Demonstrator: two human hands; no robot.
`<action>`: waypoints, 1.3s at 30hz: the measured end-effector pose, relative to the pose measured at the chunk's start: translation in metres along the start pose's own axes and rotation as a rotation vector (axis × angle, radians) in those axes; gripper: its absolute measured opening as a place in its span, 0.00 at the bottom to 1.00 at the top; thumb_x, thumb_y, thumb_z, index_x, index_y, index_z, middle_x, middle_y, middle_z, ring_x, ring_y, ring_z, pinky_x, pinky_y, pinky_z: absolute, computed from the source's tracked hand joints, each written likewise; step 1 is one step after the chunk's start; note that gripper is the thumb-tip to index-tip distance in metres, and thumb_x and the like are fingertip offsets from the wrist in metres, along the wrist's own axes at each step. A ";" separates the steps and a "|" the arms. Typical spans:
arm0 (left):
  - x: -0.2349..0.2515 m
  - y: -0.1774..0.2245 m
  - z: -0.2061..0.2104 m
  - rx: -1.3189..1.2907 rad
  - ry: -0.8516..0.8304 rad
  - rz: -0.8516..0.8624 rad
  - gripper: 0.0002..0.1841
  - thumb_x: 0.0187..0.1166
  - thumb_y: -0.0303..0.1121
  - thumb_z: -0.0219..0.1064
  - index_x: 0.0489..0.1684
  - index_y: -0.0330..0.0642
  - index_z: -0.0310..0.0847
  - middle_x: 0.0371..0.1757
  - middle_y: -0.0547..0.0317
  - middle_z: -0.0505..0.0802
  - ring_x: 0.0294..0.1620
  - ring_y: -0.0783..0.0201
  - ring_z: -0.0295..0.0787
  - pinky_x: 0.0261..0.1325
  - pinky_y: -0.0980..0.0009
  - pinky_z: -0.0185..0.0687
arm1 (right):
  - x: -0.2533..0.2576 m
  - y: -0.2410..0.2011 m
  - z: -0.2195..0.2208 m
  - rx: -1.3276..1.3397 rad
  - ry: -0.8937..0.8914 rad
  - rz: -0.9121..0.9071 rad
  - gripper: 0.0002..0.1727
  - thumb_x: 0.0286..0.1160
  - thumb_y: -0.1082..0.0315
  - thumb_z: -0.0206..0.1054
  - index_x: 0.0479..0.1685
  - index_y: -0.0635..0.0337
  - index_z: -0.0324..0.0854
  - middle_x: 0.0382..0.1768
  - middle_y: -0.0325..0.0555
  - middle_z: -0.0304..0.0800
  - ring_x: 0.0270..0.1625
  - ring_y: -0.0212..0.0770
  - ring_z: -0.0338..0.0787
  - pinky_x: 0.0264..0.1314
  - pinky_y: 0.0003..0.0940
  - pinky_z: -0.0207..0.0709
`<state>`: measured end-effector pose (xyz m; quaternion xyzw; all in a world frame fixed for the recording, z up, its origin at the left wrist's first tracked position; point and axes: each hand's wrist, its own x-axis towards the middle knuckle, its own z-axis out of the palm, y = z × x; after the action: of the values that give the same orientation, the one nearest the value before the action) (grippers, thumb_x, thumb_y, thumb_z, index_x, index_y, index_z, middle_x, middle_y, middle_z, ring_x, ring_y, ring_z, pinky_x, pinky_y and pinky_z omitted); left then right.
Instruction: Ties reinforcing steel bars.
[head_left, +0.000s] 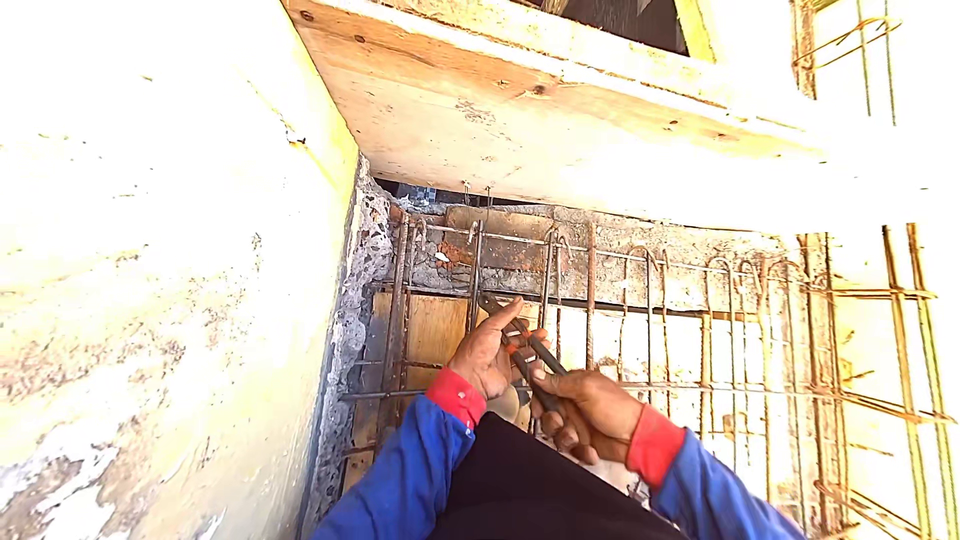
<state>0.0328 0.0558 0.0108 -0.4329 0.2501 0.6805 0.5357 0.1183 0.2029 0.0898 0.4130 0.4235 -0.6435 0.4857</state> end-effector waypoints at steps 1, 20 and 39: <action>0.004 -0.003 -0.002 -0.039 -0.008 0.014 0.25 0.84 0.50 0.66 0.62 0.33 0.78 0.52 0.37 0.93 0.52 0.44 0.94 0.54 0.52 0.90 | 0.006 0.013 0.001 0.218 -0.122 -0.019 0.25 0.92 0.46 0.49 0.45 0.61 0.78 0.22 0.41 0.79 0.14 0.32 0.77 0.13 0.25 0.73; 0.010 -0.011 -0.014 -0.011 -0.169 0.102 0.23 0.93 0.45 0.53 0.70 0.33 0.74 0.63 0.36 0.90 0.64 0.40 0.90 0.68 0.42 0.84 | -0.090 -0.075 0.043 -1.725 0.556 0.369 0.12 0.77 0.69 0.62 0.50 0.67 0.83 0.49 0.65 0.89 0.56 0.66 0.91 0.50 0.62 0.82; 0.004 0.042 -0.018 2.139 0.221 1.045 0.14 0.87 0.41 0.64 0.56 0.51 0.95 0.51 0.57 0.96 0.54 0.59 0.94 0.63 0.56 0.88 | -0.161 0.075 -0.158 -1.241 0.483 0.186 0.15 0.85 0.54 0.63 0.46 0.55 0.88 0.36 0.50 0.91 0.44 0.53 0.91 0.49 0.57 0.81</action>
<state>-0.0014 0.0301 -0.0067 0.3304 0.8803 0.2219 0.2583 0.2409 0.3835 0.1831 0.2243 0.7743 -0.1256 0.5782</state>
